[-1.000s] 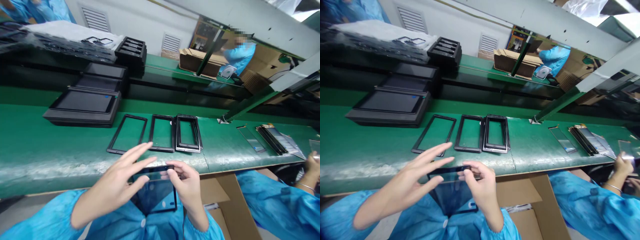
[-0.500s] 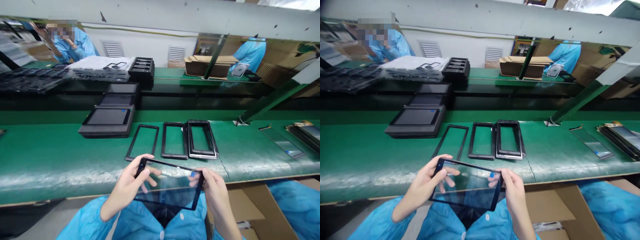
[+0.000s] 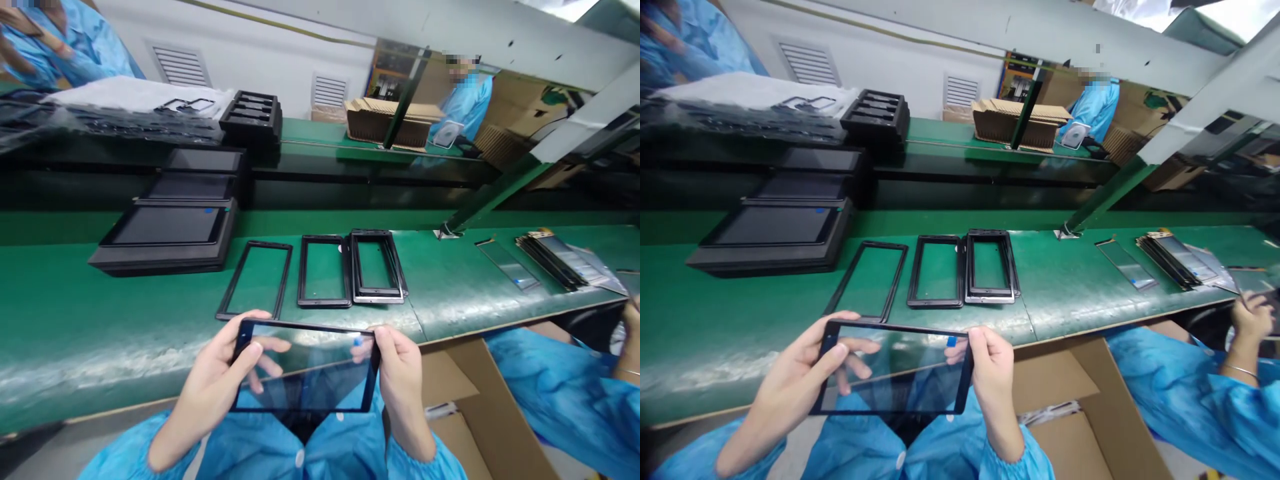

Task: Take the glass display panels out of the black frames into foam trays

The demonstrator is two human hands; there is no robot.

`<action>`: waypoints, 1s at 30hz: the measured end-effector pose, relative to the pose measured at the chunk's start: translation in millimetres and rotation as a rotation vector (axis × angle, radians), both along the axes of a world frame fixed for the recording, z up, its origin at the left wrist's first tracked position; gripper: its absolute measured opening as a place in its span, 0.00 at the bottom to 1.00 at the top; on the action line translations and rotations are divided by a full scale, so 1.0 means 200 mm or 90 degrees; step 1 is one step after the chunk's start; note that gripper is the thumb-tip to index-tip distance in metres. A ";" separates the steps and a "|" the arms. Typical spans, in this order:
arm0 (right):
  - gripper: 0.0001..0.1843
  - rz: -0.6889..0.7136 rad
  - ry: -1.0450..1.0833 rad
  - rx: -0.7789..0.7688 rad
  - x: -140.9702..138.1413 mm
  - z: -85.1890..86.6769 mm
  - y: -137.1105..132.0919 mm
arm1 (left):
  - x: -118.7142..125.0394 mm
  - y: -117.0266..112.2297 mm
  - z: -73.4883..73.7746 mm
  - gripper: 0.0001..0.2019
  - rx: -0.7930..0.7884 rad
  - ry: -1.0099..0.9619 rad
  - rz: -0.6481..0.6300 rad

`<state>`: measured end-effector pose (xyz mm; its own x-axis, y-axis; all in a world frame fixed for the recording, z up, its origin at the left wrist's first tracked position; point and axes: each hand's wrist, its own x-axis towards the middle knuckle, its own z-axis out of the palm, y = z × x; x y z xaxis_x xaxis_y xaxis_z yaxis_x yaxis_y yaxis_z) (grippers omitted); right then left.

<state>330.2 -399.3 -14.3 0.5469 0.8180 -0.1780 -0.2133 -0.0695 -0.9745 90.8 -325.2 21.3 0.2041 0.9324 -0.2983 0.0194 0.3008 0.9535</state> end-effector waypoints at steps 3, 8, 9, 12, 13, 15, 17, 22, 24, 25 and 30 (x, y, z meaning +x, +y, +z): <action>0.21 -0.004 -0.010 0.013 -0.01 0.00 0.00 | -0.01 0.00 -0.01 0.32 0.002 0.006 0.010; 0.22 0.013 0.010 0.040 -0.01 -0.01 -0.01 | -0.03 0.00 -0.03 0.30 0.014 0.027 0.009; 0.20 0.018 0.021 0.053 -0.01 -0.01 -0.02 | -0.03 0.01 -0.04 0.29 0.015 0.031 0.008; 0.20 0.052 0.018 0.078 -0.02 -0.01 -0.03 | -0.05 0.03 -0.08 0.24 0.050 0.067 -0.018; 0.20 0.063 0.006 0.076 -0.02 -0.01 -0.03 | -0.06 0.05 -0.09 0.23 0.096 0.096 -0.028; 0.18 0.072 -0.018 0.062 -0.04 -0.01 -0.04 | -0.07 0.08 -0.11 0.24 0.258 0.201 -0.054; 0.17 0.069 -0.043 0.054 -0.06 -0.01 -0.05 | -0.07 0.12 -0.11 0.25 0.459 0.325 -0.126; 0.15 0.086 -0.100 0.033 -0.09 -0.03 -0.08 | 0.01 0.18 -0.02 0.12 0.651 0.423 -0.401; 0.15 0.095 -0.100 0.024 -0.09 -0.03 -0.09 | 0.03 0.19 0.00 0.11 0.648 0.405 -0.422; 0.15 0.096 -0.097 0.023 -0.09 -0.04 -0.09 | 0.04 0.18 0.00 0.12 0.647 0.395 -0.423; 0.14 0.101 -0.088 0.028 -0.09 -0.03 -0.08 | 0.02 0.15 -0.02 0.13 0.630 0.396 -0.409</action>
